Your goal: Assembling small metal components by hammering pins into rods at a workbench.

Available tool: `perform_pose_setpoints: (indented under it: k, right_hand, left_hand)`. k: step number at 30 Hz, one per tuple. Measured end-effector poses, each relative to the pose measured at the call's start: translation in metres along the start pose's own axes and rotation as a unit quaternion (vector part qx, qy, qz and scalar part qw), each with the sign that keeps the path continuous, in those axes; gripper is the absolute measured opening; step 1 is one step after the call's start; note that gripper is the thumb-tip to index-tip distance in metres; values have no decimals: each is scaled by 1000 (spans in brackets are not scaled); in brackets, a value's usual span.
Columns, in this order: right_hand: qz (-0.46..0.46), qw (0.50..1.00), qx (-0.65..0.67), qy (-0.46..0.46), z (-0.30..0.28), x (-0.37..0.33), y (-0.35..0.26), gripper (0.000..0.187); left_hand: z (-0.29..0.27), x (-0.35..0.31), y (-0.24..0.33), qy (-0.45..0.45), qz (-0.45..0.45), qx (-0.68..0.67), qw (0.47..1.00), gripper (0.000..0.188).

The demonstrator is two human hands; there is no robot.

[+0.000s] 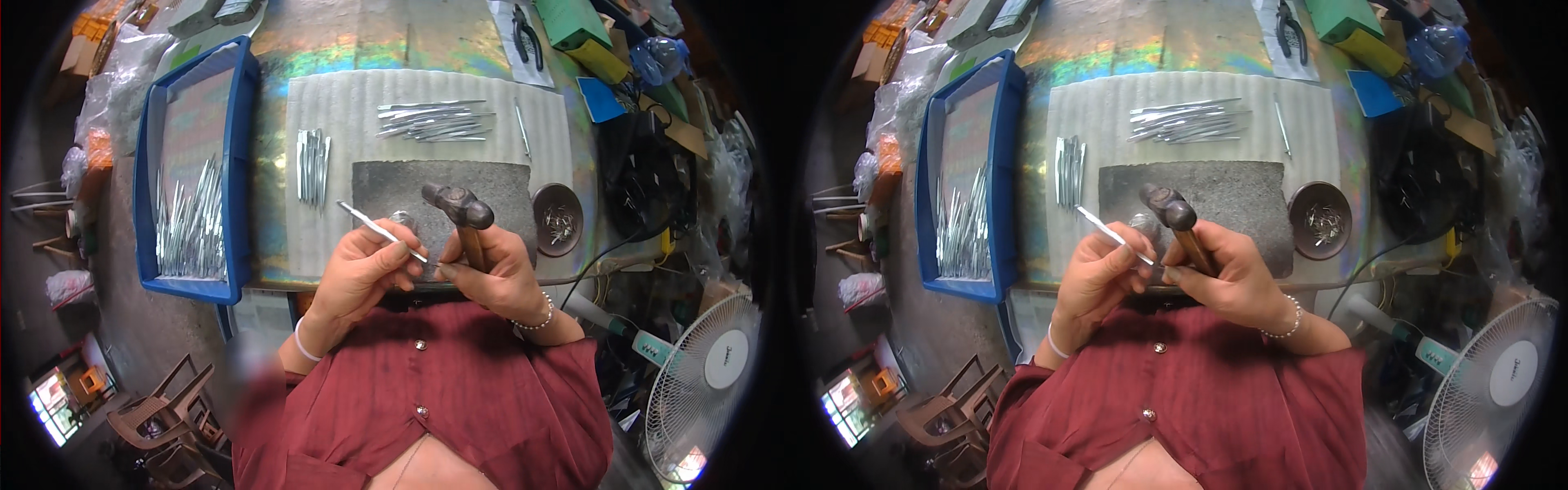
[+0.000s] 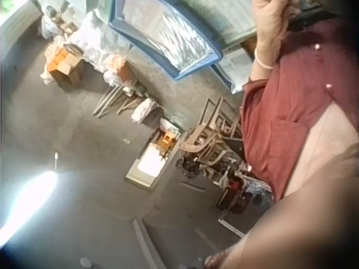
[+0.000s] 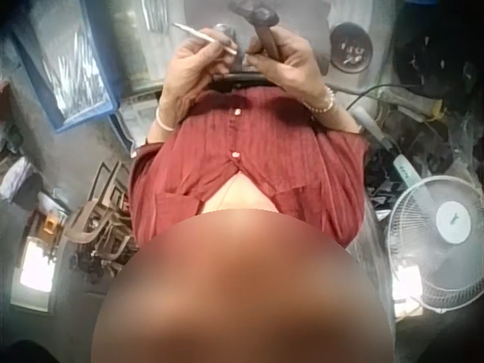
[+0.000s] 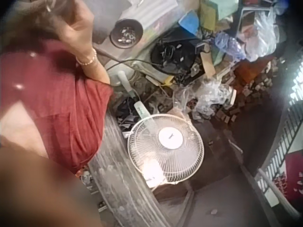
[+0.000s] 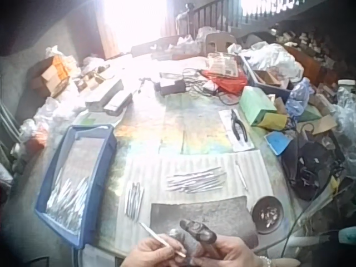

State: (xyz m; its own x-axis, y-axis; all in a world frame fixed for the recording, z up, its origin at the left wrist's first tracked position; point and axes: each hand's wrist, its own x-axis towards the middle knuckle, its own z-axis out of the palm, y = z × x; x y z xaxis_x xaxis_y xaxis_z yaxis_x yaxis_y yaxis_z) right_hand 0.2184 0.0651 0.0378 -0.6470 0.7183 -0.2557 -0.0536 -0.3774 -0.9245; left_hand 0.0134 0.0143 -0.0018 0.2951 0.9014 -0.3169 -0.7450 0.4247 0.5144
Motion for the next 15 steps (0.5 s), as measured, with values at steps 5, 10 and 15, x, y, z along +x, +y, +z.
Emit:
perform_pose_setpoints:
  k: [5,10,15]
  right_hand:
    - [-45,999,20,-1,17,10,9,12]
    - [-65,998,2,4,18,10,11,13]
    - [-38,999,20,3,13,9,14,12]
  left_hand:
    - [-5,-4,2,-24,-6,-54,998,16]
    - [-7,-3,2,-46,2,-52,998,16]
    - [-9,-2,1,-44,13,-39,998,14]
